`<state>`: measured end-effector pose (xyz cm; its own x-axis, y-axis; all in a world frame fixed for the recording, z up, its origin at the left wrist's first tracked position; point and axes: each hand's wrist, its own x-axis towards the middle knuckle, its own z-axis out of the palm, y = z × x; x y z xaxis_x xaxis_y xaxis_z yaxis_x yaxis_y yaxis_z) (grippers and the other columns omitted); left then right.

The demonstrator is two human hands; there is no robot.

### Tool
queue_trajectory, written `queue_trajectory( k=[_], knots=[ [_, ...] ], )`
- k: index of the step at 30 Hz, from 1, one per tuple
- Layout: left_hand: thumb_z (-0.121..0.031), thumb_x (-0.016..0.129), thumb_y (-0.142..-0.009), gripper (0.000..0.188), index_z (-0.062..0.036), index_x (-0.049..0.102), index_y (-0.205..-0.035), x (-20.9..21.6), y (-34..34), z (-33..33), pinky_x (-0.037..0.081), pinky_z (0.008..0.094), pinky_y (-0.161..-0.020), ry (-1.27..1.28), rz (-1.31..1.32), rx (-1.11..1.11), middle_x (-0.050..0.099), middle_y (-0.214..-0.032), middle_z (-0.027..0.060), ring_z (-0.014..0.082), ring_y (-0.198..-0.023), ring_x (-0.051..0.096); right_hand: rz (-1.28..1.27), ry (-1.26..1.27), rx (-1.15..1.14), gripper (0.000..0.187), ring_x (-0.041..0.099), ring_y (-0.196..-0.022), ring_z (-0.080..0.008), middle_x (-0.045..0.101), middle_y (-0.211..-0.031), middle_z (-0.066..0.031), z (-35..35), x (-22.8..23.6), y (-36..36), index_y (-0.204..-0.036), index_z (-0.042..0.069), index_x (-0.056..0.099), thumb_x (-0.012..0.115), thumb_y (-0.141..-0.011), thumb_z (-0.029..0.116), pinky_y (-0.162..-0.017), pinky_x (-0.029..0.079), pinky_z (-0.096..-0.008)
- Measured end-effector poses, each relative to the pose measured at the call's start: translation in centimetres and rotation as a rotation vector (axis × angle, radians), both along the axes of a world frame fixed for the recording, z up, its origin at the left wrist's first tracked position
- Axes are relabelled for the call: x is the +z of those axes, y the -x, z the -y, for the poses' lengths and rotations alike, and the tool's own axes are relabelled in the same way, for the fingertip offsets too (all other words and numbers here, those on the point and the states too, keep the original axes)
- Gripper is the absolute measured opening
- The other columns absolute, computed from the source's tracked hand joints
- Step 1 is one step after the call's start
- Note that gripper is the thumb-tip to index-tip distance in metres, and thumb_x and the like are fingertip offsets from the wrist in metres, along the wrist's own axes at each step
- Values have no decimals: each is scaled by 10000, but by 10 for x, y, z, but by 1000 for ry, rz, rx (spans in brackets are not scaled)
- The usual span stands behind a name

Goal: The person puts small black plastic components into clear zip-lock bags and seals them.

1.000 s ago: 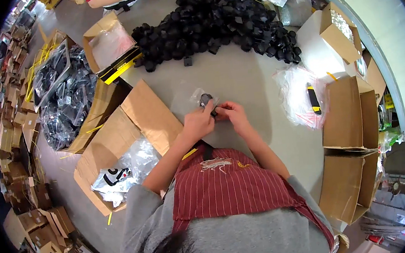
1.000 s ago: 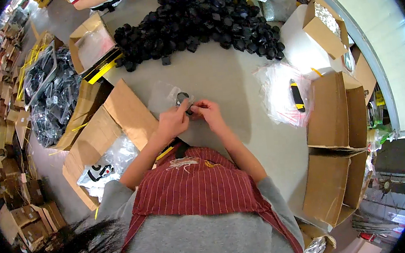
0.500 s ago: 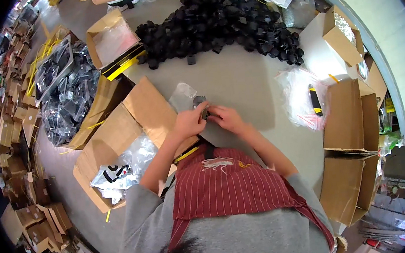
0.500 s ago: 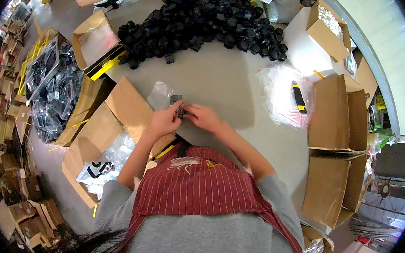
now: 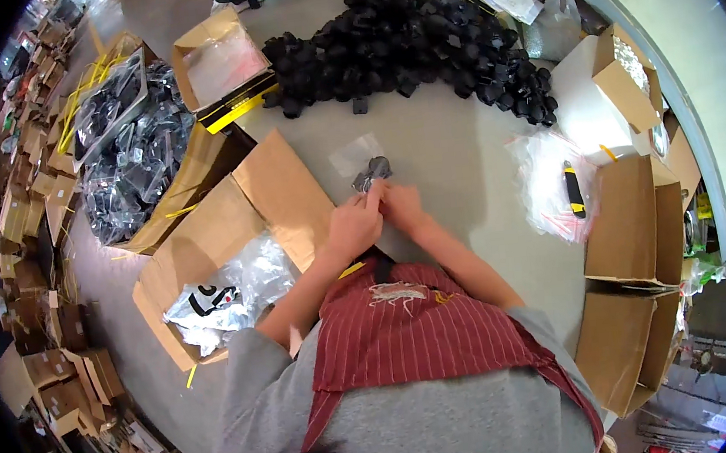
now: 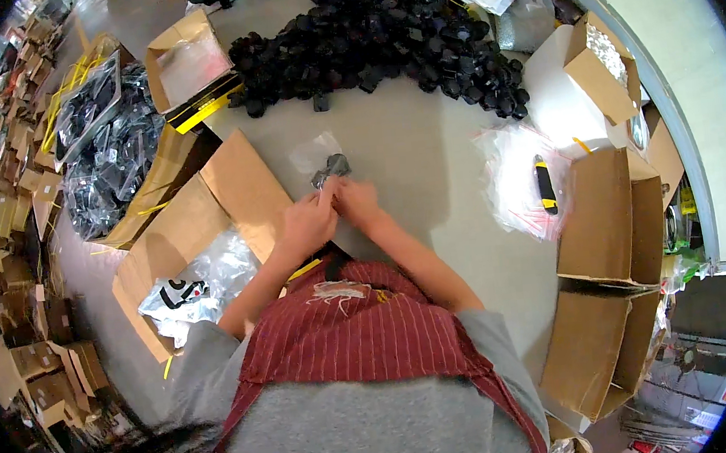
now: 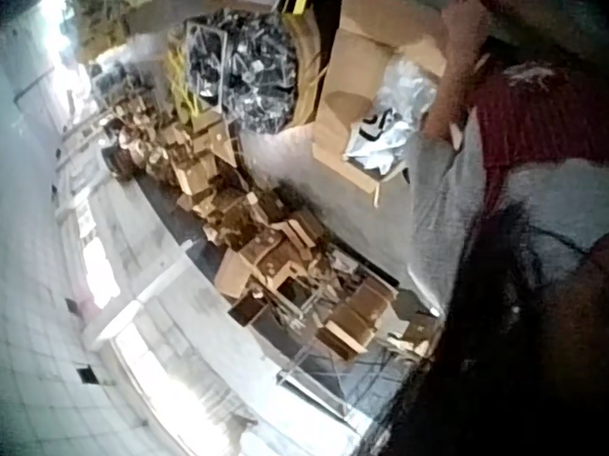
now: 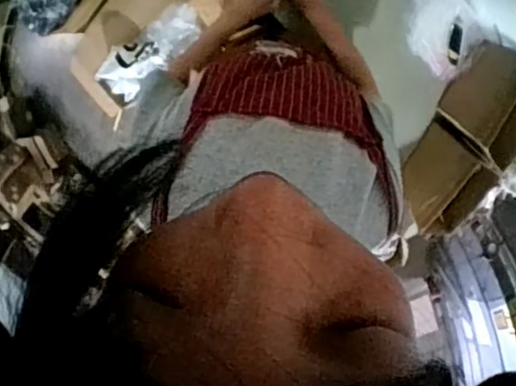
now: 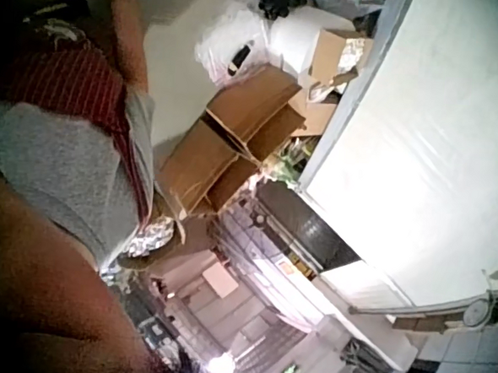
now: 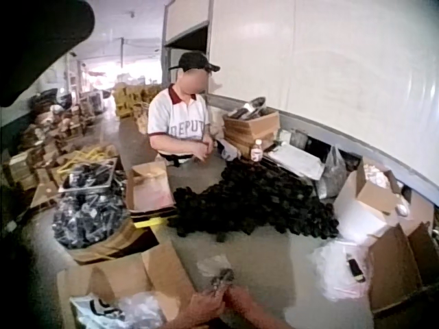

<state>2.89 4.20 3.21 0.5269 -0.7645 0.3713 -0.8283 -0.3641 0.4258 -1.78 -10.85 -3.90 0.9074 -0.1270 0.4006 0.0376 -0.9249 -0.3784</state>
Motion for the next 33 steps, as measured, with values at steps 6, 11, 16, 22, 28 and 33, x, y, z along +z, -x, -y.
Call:
queue_trajectory(
  k=[6,11,16,22,28,33],
  knots=[
    [-168,610,-870,245,-87,604,-1100,-20,-10,-11,533,421,-648,-22,82,230,659,-834,126,298,-792,636,6,264,28,284,596,-1058,-272,642,-1120,-90,-4,42,44,-1063,59,648,649,-806,180,-897,473,-426],
    [-153,641,-829,214,-56,605,-1016,0,-4,0,527,406,-680,-36,129,171,624,-819,122,295,-824,617,-110,310,77,462,503,-1243,-314,572,-1304,-164,-10,54,59,-1221,-23,604,637,-792,145,-1064,387,-447],
    [-108,643,-780,315,-16,570,-1072,4,-1,11,517,397,-745,-25,178,195,607,-915,137,318,-912,585,-155,-25,228,510,454,-1322,-360,522,-1383,-177,-13,30,61,-1284,-59,557,581,-789,63,-1097,389,-463],
    [-82,637,-768,384,8,547,-1131,-12,-7,15,510,400,-771,-24,99,153,596,-954,146,329,-924,571,-183,116,218,595,343,-1389,-469,381,-1469,-300,-16,32,62,-1387,-123,409,547,-835,54,-1153,313,-497],
    [-72,626,-763,400,22,537,-1142,1,3,22,519,387,-760,167,168,106,596,-961,173,336,-923,576,-163,108,177,627,261,-1435,-471,247,-1530,-344,-12,44,65,-1392,-152,385,546,-823,58,-1195,222,-509],
    [-77,616,-740,340,9,549,-1062,0,1,20,543,389,-728,-46,62,169,614,-953,179,337,-916,602,-232,212,218,575,267,-1441,-447,282,-1526,-318,-7,31,60,-1377,-130,424,515,-858,100,-1186,247,-507]
  ],
)
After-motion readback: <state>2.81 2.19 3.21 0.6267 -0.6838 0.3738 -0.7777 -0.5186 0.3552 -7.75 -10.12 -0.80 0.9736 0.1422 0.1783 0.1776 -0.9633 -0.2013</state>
